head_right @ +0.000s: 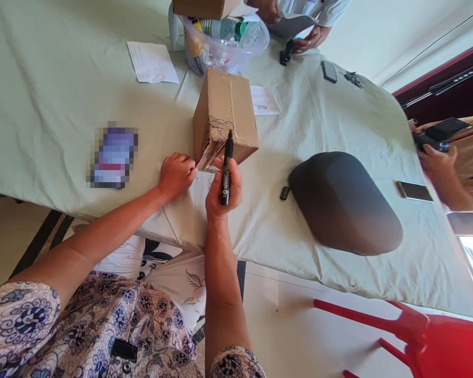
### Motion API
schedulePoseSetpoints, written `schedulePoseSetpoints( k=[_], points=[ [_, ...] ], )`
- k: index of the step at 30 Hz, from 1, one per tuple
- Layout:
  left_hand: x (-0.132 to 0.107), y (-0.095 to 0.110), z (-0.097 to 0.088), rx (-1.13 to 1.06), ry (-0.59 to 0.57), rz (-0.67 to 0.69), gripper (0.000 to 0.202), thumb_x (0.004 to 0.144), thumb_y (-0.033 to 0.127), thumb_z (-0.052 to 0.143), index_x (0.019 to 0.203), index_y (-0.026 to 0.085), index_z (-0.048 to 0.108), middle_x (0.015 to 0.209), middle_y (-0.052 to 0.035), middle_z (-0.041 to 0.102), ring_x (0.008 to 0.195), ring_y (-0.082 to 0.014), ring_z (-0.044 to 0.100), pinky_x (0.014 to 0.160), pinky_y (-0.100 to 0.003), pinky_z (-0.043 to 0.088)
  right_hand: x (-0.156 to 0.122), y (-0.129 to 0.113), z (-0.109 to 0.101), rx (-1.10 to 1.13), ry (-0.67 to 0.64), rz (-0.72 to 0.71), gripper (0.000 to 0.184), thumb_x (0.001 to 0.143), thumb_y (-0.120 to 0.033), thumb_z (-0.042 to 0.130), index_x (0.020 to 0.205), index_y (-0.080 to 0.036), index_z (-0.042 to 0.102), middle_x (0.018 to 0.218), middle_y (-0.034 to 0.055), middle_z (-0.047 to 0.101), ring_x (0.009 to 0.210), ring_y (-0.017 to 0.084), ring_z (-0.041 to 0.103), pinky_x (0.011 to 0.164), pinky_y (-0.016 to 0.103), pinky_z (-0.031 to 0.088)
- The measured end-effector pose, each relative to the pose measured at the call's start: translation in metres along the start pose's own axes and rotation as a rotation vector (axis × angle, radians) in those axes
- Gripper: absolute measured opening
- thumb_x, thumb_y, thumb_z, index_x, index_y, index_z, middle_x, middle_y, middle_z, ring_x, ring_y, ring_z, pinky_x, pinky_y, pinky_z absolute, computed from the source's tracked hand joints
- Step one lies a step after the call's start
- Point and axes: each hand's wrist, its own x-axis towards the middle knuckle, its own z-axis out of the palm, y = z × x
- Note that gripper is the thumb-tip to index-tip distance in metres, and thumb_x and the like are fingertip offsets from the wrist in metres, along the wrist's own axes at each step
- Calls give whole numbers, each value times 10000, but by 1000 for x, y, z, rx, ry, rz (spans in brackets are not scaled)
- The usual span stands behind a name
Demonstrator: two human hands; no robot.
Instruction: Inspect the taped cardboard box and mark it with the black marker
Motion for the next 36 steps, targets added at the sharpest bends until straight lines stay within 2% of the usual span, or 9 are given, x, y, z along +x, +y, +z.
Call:
schedulePoseSetpoints(
  k=[7,11,14,17,23,25,31,34,36],
  points=[
    [1,2,-3,2,-12,-36,313,1023,275,478,1115,191,765,1239,-162,749,1264,-350,600,995,-508,464,-4,0,-1,0,-45,-17,552,1005,-630,274,1302,-237,524,1106,142,685,1045,300,746,932,542,617],
    [2,1,-2,5,-9,-47,303,1021,282,486,1091,198,768,1222,-147,757,1253,-340,613,989,-497,472,-2,4,-4,-32,103,-21,459,1014,-587,316,1228,-238,524,1016,108,657,963,280,738,986,567,590],
    [2,1,-3,9,-8,-56,283,1019,286,502,1076,208,768,1216,-133,764,1246,-330,621,982,-483,480,-3,8,-5,6,182,-33,387,1004,-576,391,1092,-238,557,939,82,646,823,243,717,818,480,622],
    [2,2,-6,21,-20,-64,280,1018,297,517,1072,194,771,1220,-132,765,1241,-331,629,981,-474,484,-4,9,-2,24,65,-40,360,1003,-559,439,1021,-235,594,928,76,677,772,219,720,731,415,620],
    [2,3,-10,46,-33,-73,322,1045,283,465,1118,183,762,1217,-140,765,1225,-321,643,967,-451,484,2,-2,8,126,-195,-289,244,1017,-395,523,1170,-281,675,1063,80,765,1002,230,755,910,429,626],
    [2,2,-9,48,-23,-73,308,1044,303,480,1094,187,760,1222,-140,764,1213,-322,642,970,-452,480,2,-1,9,99,-111,-250,275,1024,-421,475,1182,-287,656,1104,89,744,1061,244,744,951,461,622],
    [2,-1,-6,14,18,-90,264,1029,274,485,1052,203,737,1209,-129,763,1206,-324,635,972,-451,478,11,12,-3,32,372,-17,332,1028,-464,377,1247,-265,526,1096,87,605,979,230,708,925,484,619],
    [2,-2,-8,15,40,-129,261,1021,233,473,1076,197,725,1216,-138,757,1216,-324,638,979,-445,482,24,24,-12,-63,381,102,328,1006,-431,414,1223,-233,560,1166,107,632,1127,246,676,1059,505,566],
    [2,-4,-10,19,53,-154,264,1014,204,465,1096,190,715,1218,-144,753,1223,-324,642,990,-441,487,30,33,-17,-206,239,230,411,928,-403,501,1257,-178,600,1263,158,662,1243,297,634,1140,553,501]
  ],
)
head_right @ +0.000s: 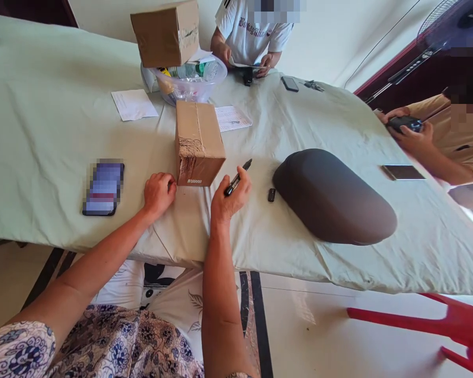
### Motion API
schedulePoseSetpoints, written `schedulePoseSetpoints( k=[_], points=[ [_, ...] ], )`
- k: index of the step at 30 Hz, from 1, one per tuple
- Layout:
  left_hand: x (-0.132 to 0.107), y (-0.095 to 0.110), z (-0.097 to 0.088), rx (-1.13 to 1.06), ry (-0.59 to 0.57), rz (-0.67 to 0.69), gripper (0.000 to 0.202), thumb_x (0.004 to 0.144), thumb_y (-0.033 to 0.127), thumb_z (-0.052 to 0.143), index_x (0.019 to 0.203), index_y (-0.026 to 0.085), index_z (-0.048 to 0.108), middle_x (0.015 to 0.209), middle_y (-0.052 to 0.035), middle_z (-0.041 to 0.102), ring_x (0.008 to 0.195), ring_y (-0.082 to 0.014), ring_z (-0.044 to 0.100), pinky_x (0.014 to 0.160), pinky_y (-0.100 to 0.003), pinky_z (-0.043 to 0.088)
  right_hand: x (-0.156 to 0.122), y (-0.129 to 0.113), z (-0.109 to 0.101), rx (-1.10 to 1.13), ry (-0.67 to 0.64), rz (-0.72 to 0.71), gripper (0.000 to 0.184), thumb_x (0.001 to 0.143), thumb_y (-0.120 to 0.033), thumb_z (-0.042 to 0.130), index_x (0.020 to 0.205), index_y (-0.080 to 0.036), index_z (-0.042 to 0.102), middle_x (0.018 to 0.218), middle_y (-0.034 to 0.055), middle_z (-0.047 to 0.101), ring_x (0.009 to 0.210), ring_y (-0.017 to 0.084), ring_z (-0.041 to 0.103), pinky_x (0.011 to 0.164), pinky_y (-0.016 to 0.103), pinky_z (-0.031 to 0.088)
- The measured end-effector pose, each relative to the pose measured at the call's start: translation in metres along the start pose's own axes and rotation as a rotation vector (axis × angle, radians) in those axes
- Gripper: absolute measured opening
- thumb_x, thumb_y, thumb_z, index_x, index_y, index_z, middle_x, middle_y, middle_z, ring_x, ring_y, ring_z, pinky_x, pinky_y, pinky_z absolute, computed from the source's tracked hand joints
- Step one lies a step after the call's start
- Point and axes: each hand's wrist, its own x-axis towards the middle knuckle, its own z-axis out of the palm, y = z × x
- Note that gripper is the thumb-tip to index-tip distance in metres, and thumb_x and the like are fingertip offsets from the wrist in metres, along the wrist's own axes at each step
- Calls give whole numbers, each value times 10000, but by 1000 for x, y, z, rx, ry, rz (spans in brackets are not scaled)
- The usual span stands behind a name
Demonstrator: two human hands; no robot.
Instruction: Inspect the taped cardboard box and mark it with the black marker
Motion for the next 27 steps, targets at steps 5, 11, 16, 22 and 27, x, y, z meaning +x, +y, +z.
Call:
schedulePoseSetpoints(
  k=[5,11,16,22,27],
  points=[
    [1,-4,-1,-74,46,10,272,983,173,496,1178,175,685,1259,-150,750,1234,-308,656,1048,-438,500,3,8,-1,-423,-391,290,629,833,-351,658,1420,-131,606,1423,224,640,1381,404,543,1169,658,403],
    [2,-7,4,-137,58,121,417,949,192,555,1360,178,626,1361,-150,735,1291,-301,661,1094,-443,513,-5,9,-1,-525,-460,223,475,865,-254,565,1310,-151,698,1476,224,612,1419,402,511,1174,644,365],
    [3,-6,7,-145,58,115,490,937,178,561,1426,166,589,1334,-157,751,1273,-307,687,1104,-450,526,-6,7,8,-400,-467,17,667,804,-69,424,1448,-153,578,1559,177,578,1547,324,427,1247,617,328],
    [6,-13,4,-209,97,28,525,910,98,509,1429,138,572,1347,-167,748,1276,-305,708,1113,-433,551,-15,-4,16,-124,-574,-77,602,836,-184,475,1437,-169,509,1240,148,731,1127,261,705,1015,454,549],
    [6,-21,-9,-240,56,13,565,834,-12,449,1337,184,616,1331,-124,765,1259,-265,725,1084,-394,577,-18,-7,11,-47,-615,-50,724,831,-570,729,1404,-176,526,1112,102,701,938,242,690,822,389,565]
  ],
)
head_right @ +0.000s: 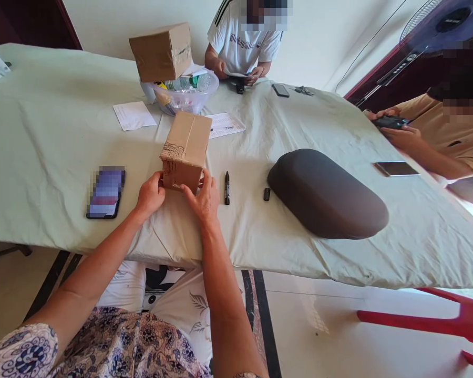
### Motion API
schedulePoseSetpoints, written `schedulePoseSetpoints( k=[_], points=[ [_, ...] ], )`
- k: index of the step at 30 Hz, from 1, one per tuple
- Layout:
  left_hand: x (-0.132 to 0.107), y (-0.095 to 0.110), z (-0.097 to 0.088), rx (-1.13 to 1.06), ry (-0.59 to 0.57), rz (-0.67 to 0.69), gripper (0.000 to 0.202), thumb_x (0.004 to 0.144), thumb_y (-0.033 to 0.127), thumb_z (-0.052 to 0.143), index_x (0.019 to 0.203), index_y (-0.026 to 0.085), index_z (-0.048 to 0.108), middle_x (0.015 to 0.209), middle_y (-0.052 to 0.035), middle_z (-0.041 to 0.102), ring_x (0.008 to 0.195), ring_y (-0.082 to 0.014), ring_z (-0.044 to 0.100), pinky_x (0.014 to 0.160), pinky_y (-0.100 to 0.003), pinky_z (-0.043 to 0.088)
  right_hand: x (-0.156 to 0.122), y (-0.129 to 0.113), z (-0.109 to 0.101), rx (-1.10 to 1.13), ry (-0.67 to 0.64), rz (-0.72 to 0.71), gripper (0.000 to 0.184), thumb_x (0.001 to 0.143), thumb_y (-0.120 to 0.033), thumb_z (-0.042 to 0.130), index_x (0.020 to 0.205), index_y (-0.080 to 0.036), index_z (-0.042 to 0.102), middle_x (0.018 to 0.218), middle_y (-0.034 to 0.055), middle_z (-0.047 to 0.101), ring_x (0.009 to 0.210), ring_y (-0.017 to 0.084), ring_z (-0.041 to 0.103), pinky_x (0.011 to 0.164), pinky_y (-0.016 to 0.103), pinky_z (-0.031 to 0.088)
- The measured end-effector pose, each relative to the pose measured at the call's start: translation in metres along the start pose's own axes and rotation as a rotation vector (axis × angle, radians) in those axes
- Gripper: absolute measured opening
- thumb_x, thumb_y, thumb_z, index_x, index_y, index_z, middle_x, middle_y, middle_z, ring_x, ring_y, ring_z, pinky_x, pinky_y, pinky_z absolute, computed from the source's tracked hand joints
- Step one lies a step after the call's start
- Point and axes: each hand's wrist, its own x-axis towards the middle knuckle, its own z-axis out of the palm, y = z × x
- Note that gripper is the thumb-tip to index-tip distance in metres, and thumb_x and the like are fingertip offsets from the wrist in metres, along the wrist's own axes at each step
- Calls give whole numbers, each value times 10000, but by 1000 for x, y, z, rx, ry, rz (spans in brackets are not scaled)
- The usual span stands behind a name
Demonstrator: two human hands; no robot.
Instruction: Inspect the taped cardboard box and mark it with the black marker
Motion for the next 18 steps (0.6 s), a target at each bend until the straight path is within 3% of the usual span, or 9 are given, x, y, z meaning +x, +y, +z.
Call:
schedulePoseSetpoints(
  k=[4,8,11,14,16,18],
  points=[
    [0,-1,-6,-29,-38,20,580,823,-22,438,1327,188,633,1309,-124,777,1206,-279,747,1076,-441,596,0,4,2,36,34,41,871,748,-801,740,1345,-191,565,1010,60,688,840,211,657,752,355,533],
    [-6,-14,-14,-114,28,16,652,787,-22,444,1391,157,611,1329,-130,763,1187,-252,748,1107,-424,580,1,9,3,107,169,12,942,782,-966,491,1336,-209,577,994,55,687,834,210,648,759,367,527],
    [-18,-34,-36,-100,202,-46,592,801,34,458,1355,139,643,1273,-133,770,1143,-256,743,1071,-421,590,1,9,2,181,307,-12,891,881,-919,324,1330,-192,579,987,64,683,831,204,648,812,398,538],
    [-32,-58,-71,-10,399,-144,501,837,97,470,1295,95,673,1217,-171,765,1112,-292,727,1064,-466,578,1,6,1,240,377,-20,768,939,-823,328,1308,-199,580,985,60,676,801,185,646,823,389,545],
    [-41,-73,-93,109,507,-245,457,866,137,484,1272,80,687,1239,-217,744,1220,-359,674,1135,-564,508,0,3,0,272,390,-8,696,959,-763,344,1289,-199,585,978,59,670,793,181,653,801,373,545],
    [-48,-86,-109,246,517,-373,387,917,228,501,1202,96,728,1321,-274,698,1340,-470,580,1128,-699,442,0,2,0,294,388,15,648,968,-717,353,1271,-197,593,980,64,670,798,183,661,802,371,548]
  ],
)
